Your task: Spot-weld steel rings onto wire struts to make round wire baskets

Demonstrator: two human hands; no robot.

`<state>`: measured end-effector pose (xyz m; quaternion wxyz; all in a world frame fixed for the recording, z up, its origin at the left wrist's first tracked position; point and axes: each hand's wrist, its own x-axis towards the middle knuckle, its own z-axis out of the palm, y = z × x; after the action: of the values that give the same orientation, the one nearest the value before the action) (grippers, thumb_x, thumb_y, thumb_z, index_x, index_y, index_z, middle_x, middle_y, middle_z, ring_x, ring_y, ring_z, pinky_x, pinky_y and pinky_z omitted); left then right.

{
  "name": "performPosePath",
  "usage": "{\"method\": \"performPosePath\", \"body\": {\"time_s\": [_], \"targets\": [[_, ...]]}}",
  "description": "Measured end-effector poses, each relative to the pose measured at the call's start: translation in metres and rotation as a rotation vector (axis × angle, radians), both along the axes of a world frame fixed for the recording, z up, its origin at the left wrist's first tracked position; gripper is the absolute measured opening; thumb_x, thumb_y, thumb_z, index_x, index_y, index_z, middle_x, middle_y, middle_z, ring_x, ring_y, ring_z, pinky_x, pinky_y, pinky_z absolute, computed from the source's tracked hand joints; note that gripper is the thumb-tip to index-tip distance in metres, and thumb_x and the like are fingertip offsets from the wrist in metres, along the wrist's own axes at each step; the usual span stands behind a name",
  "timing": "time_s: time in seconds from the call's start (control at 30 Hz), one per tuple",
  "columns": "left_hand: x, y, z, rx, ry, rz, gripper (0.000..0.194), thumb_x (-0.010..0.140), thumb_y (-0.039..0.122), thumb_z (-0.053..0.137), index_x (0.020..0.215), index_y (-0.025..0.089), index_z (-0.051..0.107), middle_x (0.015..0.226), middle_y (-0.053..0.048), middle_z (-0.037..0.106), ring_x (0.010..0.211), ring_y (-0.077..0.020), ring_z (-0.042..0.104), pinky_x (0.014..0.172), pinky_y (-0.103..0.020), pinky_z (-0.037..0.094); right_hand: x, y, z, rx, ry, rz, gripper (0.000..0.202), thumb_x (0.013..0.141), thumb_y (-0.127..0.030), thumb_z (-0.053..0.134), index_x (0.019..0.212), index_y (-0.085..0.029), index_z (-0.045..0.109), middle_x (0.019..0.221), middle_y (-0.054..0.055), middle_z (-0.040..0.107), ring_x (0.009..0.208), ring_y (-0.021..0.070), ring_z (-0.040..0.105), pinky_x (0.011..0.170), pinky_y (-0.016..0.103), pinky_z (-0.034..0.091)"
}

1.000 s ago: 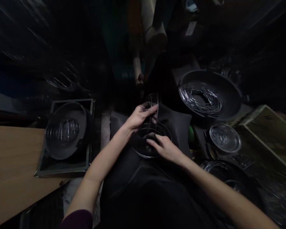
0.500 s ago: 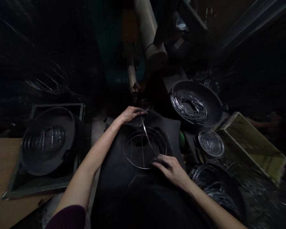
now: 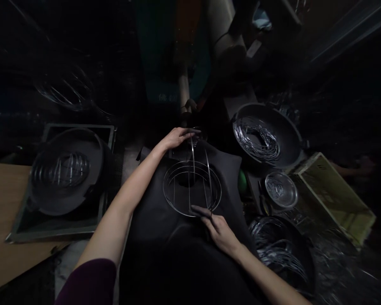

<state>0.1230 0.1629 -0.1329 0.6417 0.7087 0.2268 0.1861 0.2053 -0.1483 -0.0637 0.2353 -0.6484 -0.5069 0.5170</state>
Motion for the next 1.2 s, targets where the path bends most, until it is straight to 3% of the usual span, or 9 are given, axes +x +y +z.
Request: {"method": "performPosePath", "body": {"time_s": [0.17, 0.33, 0.5, 0.63, 0.7, 0.77, 0.87, 1.0, 1.2], "targets": [[0.005, -0.006, 0.017, 0.053, 0.009, -0.247, 0.026, 0.082, 0.016, 0.059, 0.105, 0.022, 0.069, 0.101, -0.004, 0.070, 0.097, -0.0162, 0.063, 0.090, -0.025, 0.043, -0.013, 0.000, -0.005, 0.112, -0.123, -0.091, 0.035, 0.097, -0.031, 0.035, 0.121, -0.027, 0.061, 0.114, 0.006, 0.064, 0.109, 0.0211, 0.059, 0.096, 0.038, 0.049], [0.002, -0.010, 0.017, 0.208, 0.098, -0.133, 0.017, 0.082, 0.023, 0.061, 0.095, 0.019, 0.070, 0.080, -0.001, 0.068, 0.076, -0.0140, 0.061, 0.073, -0.021, 0.042, -0.015, 0.023, 0.003, 0.179, -0.292, -0.096, 0.029, 0.094, -0.033, 0.037, 0.106, -0.022, 0.061, 0.100, 0.010, 0.064, 0.097, 0.0241, 0.062, 0.088, 0.039, 0.052], [0.003, -0.015, 0.014, 0.248, 0.066, -0.057, 0.018, 0.084, 0.026, 0.060, 0.096, 0.018, 0.070, 0.077, -0.003, 0.068, 0.073, -0.0155, 0.063, 0.073, -0.022, 0.043, -0.007, 0.044, 0.008, 0.083, -0.133, 0.101, 0.025, 0.092, -0.037, 0.045, 0.093, -0.021, 0.063, 0.093, 0.008, 0.066, 0.089, 0.0234, 0.064, 0.085, 0.039, 0.052], [-0.045, -0.068, 0.035, 0.264, 0.036, 0.098, 0.050, 0.084, 0.028, 0.059, 0.133, 0.020, 0.049, 0.120, -0.011, 0.062, 0.113, -0.0233, 0.057, 0.097, -0.033, 0.042, 0.024, 0.090, 0.017, 0.111, -0.005, -0.086, 0.027, 0.087, -0.043, 0.053, 0.082, -0.019, 0.064, 0.081, 0.007, 0.066, 0.073, 0.0203, 0.063, 0.071, 0.034, 0.052], [-0.078, -0.110, 0.040, 0.314, 0.082, -0.019, 0.062, 0.086, 0.032, 0.057, 0.143, 0.022, 0.034, 0.135, -0.013, 0.051, 0.124, -0.0251, 0.049, 0.104, -0.040, 0.037, 0.043, 0.120, 0.020, 0.076, 0.091, -0.245, 0.031, 0.082, -0.048, 0.060, 0.083, -0.017, 0.063, 0.076, 0.006, 0.065, 0.058, 0.0155, 0.057, 0.055, 0.028, 0.049], [-0.101, -0.147, 0.033, 0.472, 0.192, -0.129, 0.075, 0.079, 0.036, 0.064, 0.145, 0.024, 0.030, 0.144, -0.014, 0.039, 0.136, -0.0316, 0.032, 0.112, -0.052, 0.024, 0.054, 0.142, 0.018, 0.040, 0.181, -0.331, 0.037, 0.075, -0.051, 0.067, 0.085, -0.016, 0.061, 0.072, 0.004, 0.063, 0.049, 0.0119, 0.051, 0.046, 0.024, 0.042], [-0.100, -0.177, 0.005, 0.699, 0.347, 0.015, 0.058, 0.081, 0.031, 0.061, 0.136, 0.025, 0.044, 0.137, -0.014, 0.043, 0.131, -0.0335, 0.035, 0.111, -0.059, 0.019, 0.052, 0.148, 0.008, 0.055, 0.224, -0.320, 0.040, 0.070, -0.050, 0.072, 0.085, -0.016, 0.059, 0.075, 0.004, 0.062, 0.060, 0.0131, 0.055, 0.053, 0.024, 0.044], [-0.073, -0.167, -0.018, 0.824, 0.346, 0.200, 0.045, 0.084, 0.031, 0.054, 0.128, 0.022, 0.053, 0.111, -0.012, 0.053, 0.106, -0.0277, 0.049, 0.102, -0.052, 0.033, 0.039, 0.132, -0.004, 0.147, 0.157, -0.308, 0.039, 0.070, -0.052, 0.071, 0.079, -0.017, 0.056, 0.074, 0.001, 0.058, 0.068, 0.0133, 0.055, 0.064, 0.026, 0.047], [-0.068, -0.134, -0.007, 0.892, 0.252, 0.219, 0.058, 0.074, 0.031, 0.054, 0.131, 0.020, 0.052, 0.091, -0.010, 0.050, 0.084, -0.0259, 0.047, 0.077, -0.042, 0.043, 0.044, 0.149, 0.002, 0.078, 0.406, -0.501, 0.048, 0.063, -0.053, 0.077, 0.085, -0.017, 0.053, 0.067, -0.003, 0.056, 0.046, 0.0059, 0.039, 0.041, 0.019, 0.032]]}}
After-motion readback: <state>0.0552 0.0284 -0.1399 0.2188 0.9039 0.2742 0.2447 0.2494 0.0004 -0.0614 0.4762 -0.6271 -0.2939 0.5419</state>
